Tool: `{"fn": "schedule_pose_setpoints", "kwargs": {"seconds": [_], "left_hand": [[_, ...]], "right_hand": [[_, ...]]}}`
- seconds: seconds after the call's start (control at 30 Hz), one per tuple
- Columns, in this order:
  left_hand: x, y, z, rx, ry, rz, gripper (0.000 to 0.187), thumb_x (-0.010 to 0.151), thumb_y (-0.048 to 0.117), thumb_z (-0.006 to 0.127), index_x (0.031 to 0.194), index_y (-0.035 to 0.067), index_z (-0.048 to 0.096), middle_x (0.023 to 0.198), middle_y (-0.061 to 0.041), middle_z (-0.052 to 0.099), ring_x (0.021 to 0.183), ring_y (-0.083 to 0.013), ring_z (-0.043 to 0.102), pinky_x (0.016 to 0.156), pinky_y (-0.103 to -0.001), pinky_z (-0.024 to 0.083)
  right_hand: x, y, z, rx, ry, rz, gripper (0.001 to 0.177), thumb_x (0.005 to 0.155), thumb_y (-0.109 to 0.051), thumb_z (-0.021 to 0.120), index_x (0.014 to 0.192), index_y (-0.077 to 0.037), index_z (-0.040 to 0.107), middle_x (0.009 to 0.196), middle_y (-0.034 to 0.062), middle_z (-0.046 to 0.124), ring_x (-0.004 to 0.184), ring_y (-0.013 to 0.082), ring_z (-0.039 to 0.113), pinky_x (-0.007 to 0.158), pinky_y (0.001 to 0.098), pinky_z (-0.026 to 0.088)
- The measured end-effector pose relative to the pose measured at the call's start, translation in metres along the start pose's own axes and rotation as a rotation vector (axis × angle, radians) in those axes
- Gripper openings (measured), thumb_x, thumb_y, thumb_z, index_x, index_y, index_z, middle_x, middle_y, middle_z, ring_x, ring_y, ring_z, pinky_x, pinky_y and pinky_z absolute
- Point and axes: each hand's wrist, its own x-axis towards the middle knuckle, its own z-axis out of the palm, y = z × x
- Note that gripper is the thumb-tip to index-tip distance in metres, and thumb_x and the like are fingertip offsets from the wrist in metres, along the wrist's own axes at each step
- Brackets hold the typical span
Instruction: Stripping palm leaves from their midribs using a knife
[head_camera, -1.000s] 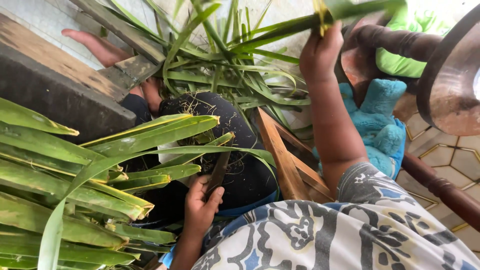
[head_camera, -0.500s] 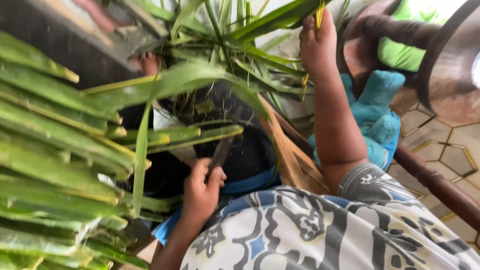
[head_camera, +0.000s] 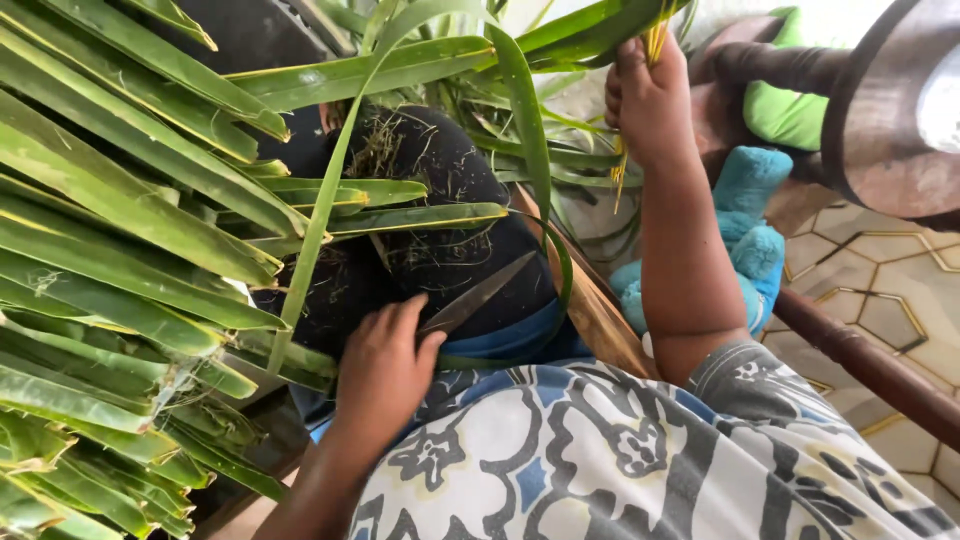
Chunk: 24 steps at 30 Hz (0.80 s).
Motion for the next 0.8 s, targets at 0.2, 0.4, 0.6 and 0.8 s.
{"fn": "schedule_pose_setpoints", "kwargs": {"seconds": [0.2,0.4,0.6,0.8], "left_hand": [[0.033,0.079,-0.043,-0.42,0.305,0.546,0.025,0.093,0.005,0.052,0.117,0.003,0.057,0.105,-0.013,0.059,0.094,-0.0256,0.059,0.089,-0.034,0.048],[0.156,0.134,-0.012,-0.343,0.227,0.239,0.076,0.074,-0.019,0.052,0.138,-0.003,0.014,0.147,-0.027,0.019,0.117,-0.0326,0.049,0.083,-0.025,0.058],[0.216,0.123,0.005,-0.198,0.106,0.232,0.054,0.078,0.008,0.056,0.128,0.007,0.037,0.118,-0.007,0.06,0.119,-0.0329,0.048,0.106,-0.055,0.016],[0.23,0.115,-0.01,-0.031,0.119,0.014,0.036,0.081,-0.008,0.044,0.112,0.007,0.054,0.071,-0.001,0.059,0.07,-0.0205,0.059,0.081,-0.04,0.05]], "right_hand": [[-0.018,-0.011,0.014,0.007,-0.015,0.026,0.019,0.1,-0.02,0.04,0.085,-0.016,0.03,0.058,0.0022,0.03,0.043,0.0086,0.029,0.034,0.0213,0.019],[-0.034,-0.024,0.024,0.08,-0.063,0.093,0.021,0.098,-0.024,0.044,0.084,-0.015,0.032,0.055,-0.0004,0.026,0.041,0.0078,0.026,0.034,0.0213,0.019],[-0.039,-0.019,0.006,0.087,-0.261,0.057,0.025,0.096,-0.032,0.046,0.085,-0.014,0.033,0.059,0.0012,0.029,0.047,0.0072,0.026,0.039,0.019,0.021],[-0.041,-0.047,0.006,0.033,-0.139,0.018,0.027,0.096,-0.035,0.043,0.093,-0.009,0.046,0.055,-0.0035,0.027,0.042,0.0056,0.024,0.036,0.0205,0.02]]}}
